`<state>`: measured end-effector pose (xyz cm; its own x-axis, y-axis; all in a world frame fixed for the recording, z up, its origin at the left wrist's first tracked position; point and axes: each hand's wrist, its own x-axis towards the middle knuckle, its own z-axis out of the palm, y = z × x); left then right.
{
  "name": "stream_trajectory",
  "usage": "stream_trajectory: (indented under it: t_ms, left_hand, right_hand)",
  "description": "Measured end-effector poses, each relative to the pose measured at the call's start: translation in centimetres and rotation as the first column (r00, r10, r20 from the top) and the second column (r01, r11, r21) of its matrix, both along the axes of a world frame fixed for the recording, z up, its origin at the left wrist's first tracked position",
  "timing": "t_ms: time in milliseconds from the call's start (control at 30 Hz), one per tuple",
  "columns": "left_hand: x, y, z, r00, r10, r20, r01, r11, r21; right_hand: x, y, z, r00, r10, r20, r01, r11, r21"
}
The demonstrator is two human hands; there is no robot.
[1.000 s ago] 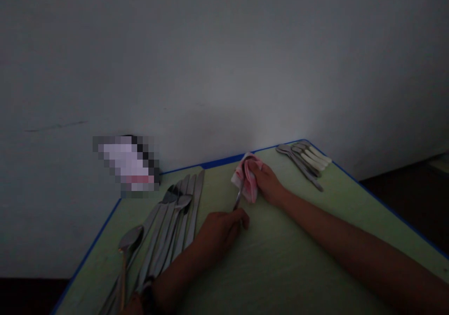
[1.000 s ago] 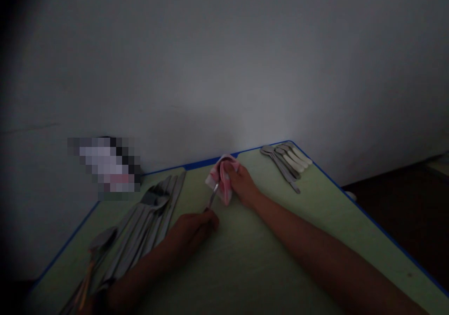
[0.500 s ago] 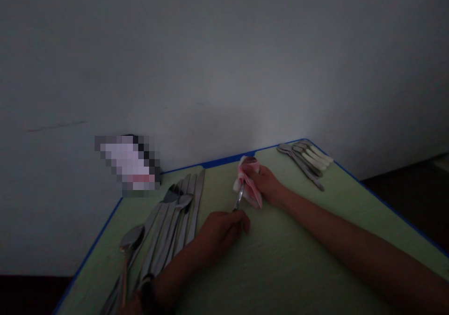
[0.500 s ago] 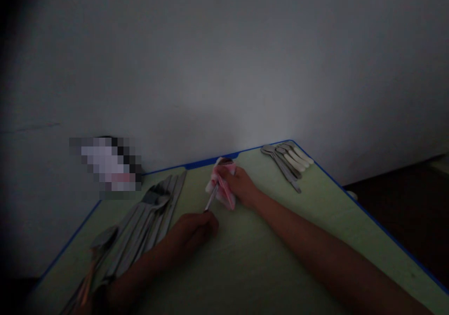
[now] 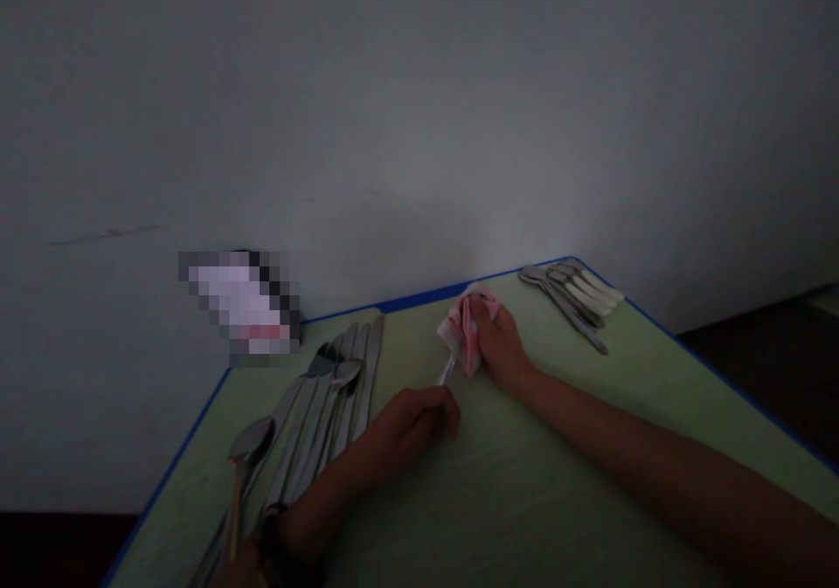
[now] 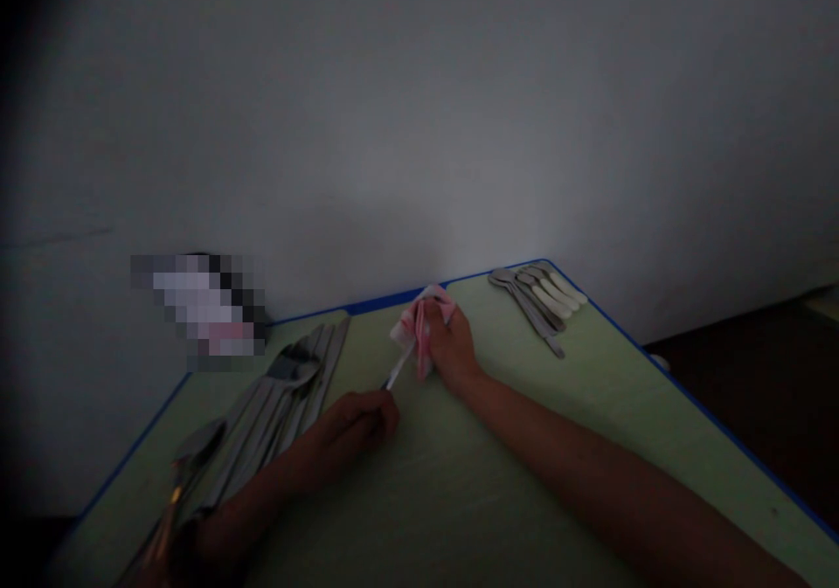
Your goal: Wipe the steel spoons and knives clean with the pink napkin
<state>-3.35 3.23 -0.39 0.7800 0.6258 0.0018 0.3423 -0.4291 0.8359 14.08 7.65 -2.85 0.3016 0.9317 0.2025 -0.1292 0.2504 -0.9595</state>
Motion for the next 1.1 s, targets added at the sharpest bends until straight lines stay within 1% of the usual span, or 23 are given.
stream_trajectory:
  t_ms: [67,133,167,233,333,367,400,467,567,667,800,900,1000,1100]
  left_hand:
    - [-0.2,0.0,0.0,0.999,-0.036,0.004,0.036,0.999,-0.021]
    - [-0.4,0.1,-0.1,0.998,-0.062,0.009,0.063,0.997,-0.048]
    - [-0.4,0.1,-0.2,0.997,-0.072,0.017,0.073,0.995,-0.062]
    - [-0.5,0.1,-0.3,0.996,-0.076,0.036,0.079,0.994,-0.080]
    - [-0.5,0.2,-0.4,0.998,-0.041,0.055,0.046,0.995,-0.092]
    - [-0.4,0.2,-0.4,0.998,-0.023,0.057,0.028,0.995,-0.096]
    - [-0.4,0.2,-0.4,0.998,-0.006,0.059,0.011,0.995,-0.098]
    - [-0.3,0.2,-0.5,0.998,0.016,0.057,-0.010,0.995,-0.101]
    - [-0.3,0.2,-0.5,0.999,0.018,0.035,-0.015,0.996,-0.088]
    - [-0.2,0.0,-0.6,1.000,0.012,0.005,-0.011,0.998,-0.058]
    - [-0.2,-0.1,-0.5,1.000,-0.015,-0.016,0.015,0.999,-0.034]
    - [-0.1,-0.1,-0.3,0.999,-0.025,-0.027,0.024,0.999,-0.027]
    - [0.0,-0.2,-0.2,1.000,-0.017,-0.021,0.017,1.000,-0.014]
    - [0.0,-0.2,-0.2,1.000,-0.014,0.004,0.014,1.000,-0.018]
  right_hand:
    - [0.1,-0.2,0.3,0.999,0.011,0.031,-0.012,0.999,0.039]
    - [0.2,-0.2,0.5,0.999,0.026,0.041,-0.027,0.999,0.034]
    - [0.2,-0.2,0.5,0.999,0.036,0.029,-0.037,0.999,0.021]
    - [0.2,0.0,0.4,0.996,0.073,-0.050,-0.073,0.997,-0.005]
    - [0.3,0.4,0.0,0.958,0.190,-0.217,-0.199,0.980,-0.021]
    - [0.3,0.5,-0.2,0.940,0.234,-0.248,-0.246,0.969,-0.015]
    - [0.3,0.6,-0.3,0.928,0.266,-0.261,-0.279,0.960,-0.014]
    - [0.5,0.7,-0.6,0.926,0.285,-0.249,-0.303,0.952,-0.036]
    - [0.7,0.7,-0.8,0.927,0.293,-0.235,-0.317,0.946,-0.070]
    - [0.7,0.7,-0.6,0.901,0.336,-0.276,-0.364,0.929,-0.059]
    - [0.7,0.9,-0.4,0.890,0.302,-0.341,-0.354,0.930,-0.098]
    - [0.6,1.0,-0.3,0.911,0.256,-0.323,-0.312,0.941,-0.133]
    - [0.4,0.8,-0.2,0.913,0.252,-0.320,-0.309,0.940,-0.142]
    - [0.1,0.4,0.2,0.892,0.249,-0.378,-0.316,0.940,-0.128]
